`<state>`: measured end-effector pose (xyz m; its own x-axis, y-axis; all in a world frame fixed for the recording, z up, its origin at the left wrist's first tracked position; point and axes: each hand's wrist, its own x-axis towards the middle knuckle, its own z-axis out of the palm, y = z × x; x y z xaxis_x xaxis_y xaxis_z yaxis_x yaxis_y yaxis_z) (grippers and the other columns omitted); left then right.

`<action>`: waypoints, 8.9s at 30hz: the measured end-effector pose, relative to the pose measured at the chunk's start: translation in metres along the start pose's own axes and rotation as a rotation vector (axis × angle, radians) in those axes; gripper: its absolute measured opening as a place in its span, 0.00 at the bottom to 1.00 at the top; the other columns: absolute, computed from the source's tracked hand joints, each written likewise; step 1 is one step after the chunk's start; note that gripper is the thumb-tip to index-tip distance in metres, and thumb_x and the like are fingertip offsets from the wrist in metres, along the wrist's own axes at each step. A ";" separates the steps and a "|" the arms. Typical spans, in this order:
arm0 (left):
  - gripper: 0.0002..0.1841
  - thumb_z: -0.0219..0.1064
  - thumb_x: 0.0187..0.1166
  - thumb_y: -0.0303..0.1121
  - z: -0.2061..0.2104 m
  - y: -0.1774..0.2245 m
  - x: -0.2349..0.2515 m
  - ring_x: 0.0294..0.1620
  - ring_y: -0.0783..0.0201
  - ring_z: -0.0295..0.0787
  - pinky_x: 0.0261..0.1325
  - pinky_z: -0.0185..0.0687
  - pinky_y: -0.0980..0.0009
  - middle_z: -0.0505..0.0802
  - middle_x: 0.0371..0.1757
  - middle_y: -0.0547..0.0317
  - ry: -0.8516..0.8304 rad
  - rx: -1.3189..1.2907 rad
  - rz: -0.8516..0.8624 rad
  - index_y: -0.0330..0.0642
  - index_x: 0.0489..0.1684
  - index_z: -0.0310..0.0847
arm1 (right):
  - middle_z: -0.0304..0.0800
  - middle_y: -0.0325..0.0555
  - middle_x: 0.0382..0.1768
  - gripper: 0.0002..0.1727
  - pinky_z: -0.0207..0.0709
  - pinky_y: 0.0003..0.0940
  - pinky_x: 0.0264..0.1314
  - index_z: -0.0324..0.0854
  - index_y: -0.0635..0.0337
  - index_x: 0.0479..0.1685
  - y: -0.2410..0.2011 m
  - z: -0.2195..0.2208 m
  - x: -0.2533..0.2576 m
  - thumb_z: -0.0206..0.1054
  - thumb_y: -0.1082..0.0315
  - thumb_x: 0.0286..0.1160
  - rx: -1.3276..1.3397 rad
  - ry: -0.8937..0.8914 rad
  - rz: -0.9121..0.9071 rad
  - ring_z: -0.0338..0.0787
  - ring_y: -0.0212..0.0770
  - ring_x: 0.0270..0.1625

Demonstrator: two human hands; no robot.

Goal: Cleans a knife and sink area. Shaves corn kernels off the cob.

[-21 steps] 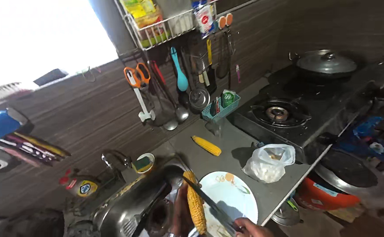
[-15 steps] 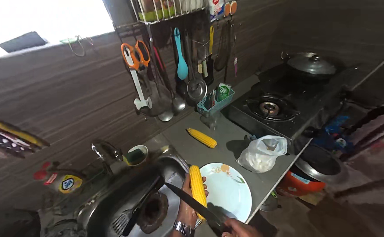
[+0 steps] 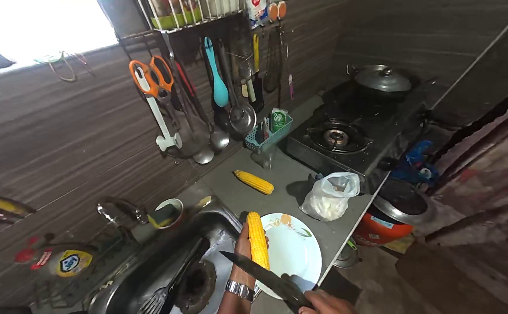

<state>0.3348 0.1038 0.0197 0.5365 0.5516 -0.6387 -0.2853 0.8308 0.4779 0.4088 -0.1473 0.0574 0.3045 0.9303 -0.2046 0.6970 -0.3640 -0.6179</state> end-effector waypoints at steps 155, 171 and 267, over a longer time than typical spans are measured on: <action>0.22 0.46 0.95 0.44 0.013 -0.024 -0.008 0.37 0.58 0.92 0.38 0.91 0.61 0.91 0.43 0.46 0.024 0.347 0.234 0.36 0.65 0.77 | 0.92 0.59 0.41 0.36 0.87 0.57 0.52 0.87 0.65 0.47 0.013 0.019 -0.004 0.48 0.37 0.90 0.188 0.016 0.130 0.95 0.57 0.48; 0.20 0.52 0.93 0.43 -0.006 -0.022 0.005 0.45 0.57 0.92 0.47 0.91 0.58 0.92 0.46 0.45 0.121 0.329 0.360 0.35 0.62 0.79 | 0.91 0.51 0.35 0.41 0.87 0.52 0.53 0.86 0.59 0.49 0.023 0.041 0.051 0.39 0.31 0.88 0.244 -0.054 0.107 0.94 0.50 0.45; 0.21 0.51 0.94 0.42 -0.024 -0.027 -0.057 0.39 0.57 0.93 0.42 0.92 0.60 0.93 0.43 0.43 0.167 0.414 0.263 0.33 0.65 0.82 | 0.91 0.58 0.46 0.45 0.82 0.59 0.63 0.84 0.61 0.55 -0.002 0.026 0.112 0.33 0.30 0.89 0.172 -0.220 0.184 0.92 0.57 0.56</action>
<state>0.2927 0.0516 0.0285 0.3450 0.7705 -0.5361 -0.0375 0.5820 0.8123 0.4246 -0.0414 0.0154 0.2542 0.8441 -0.4722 0.5179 -0.5311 -0.6706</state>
